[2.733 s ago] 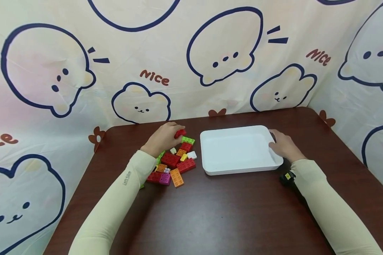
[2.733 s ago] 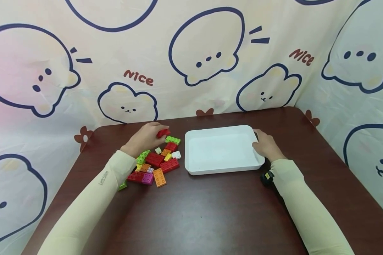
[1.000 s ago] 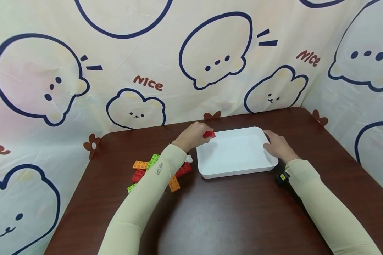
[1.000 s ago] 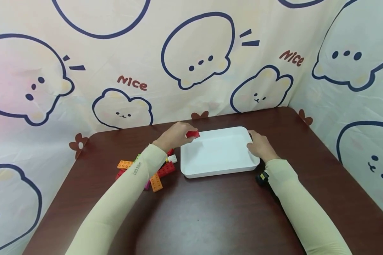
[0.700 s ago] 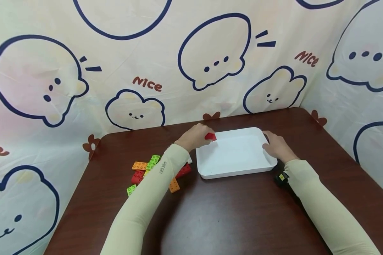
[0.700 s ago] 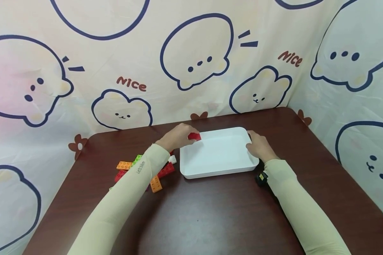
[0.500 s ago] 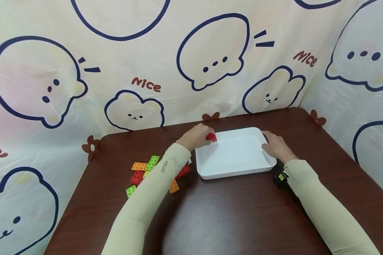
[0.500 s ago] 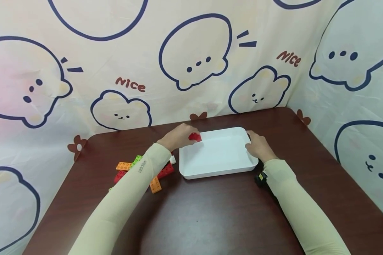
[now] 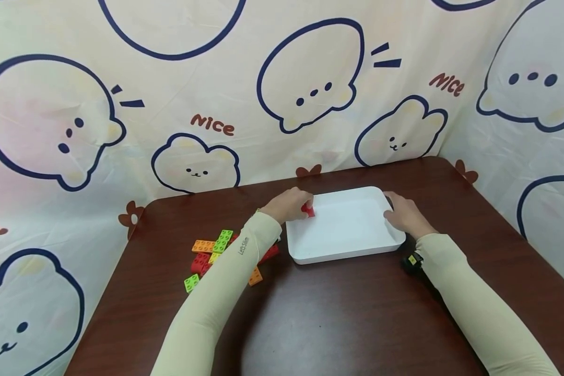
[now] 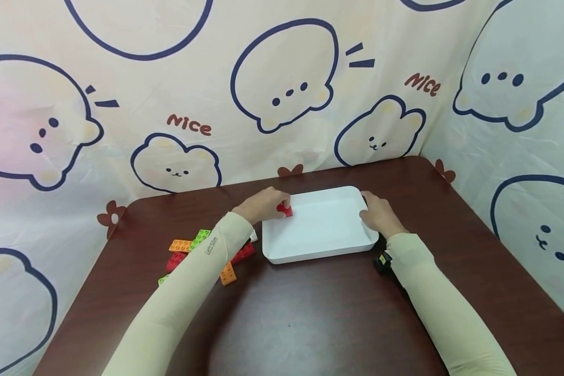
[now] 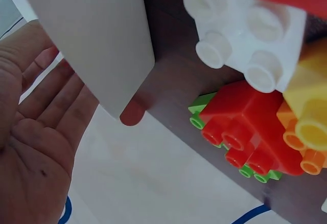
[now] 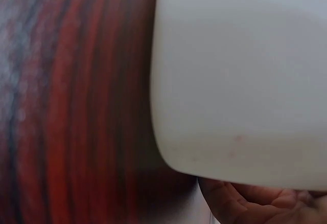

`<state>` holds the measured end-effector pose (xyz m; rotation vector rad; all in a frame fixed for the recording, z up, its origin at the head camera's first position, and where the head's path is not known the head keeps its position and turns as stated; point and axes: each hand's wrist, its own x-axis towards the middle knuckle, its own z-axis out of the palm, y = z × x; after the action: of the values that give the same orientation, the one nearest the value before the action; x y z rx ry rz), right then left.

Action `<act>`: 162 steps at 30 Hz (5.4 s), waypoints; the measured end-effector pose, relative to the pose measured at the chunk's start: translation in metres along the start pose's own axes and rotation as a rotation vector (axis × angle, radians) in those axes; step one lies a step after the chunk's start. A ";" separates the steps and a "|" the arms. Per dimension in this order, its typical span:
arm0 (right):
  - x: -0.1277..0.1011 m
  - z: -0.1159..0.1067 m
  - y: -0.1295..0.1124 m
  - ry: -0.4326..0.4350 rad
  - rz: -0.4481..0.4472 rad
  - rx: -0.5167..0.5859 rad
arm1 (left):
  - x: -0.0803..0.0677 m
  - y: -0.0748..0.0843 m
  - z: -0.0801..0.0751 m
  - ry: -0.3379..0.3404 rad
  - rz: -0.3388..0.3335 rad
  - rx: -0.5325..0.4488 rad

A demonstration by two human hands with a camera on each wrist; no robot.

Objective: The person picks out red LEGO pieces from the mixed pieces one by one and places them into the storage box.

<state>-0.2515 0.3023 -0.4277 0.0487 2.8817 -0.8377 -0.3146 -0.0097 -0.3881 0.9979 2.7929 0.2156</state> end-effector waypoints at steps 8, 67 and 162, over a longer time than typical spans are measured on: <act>-0.001 0.000 -0.002 0.000 -0.003 0.001 | -0.003 0.001 0.004 -0.016 -0.019 -0.010; -0.002 -0.005 -0.003 -0.009 -0.041 -0.011 | -0.067 -0.051 -0.027 0.041 -0.006 -0.095; -0.005 -0.001 -0.003 -0.010 -0.031 -0.002 | -0.087 -0.067 -0.024 -0.004 -0.003 0.021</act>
<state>-0.2470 0.3008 -0.4248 -0.0008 2.8814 -0.8380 -0.2948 -0.1182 -0.3683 0.9982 2.7982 0.1842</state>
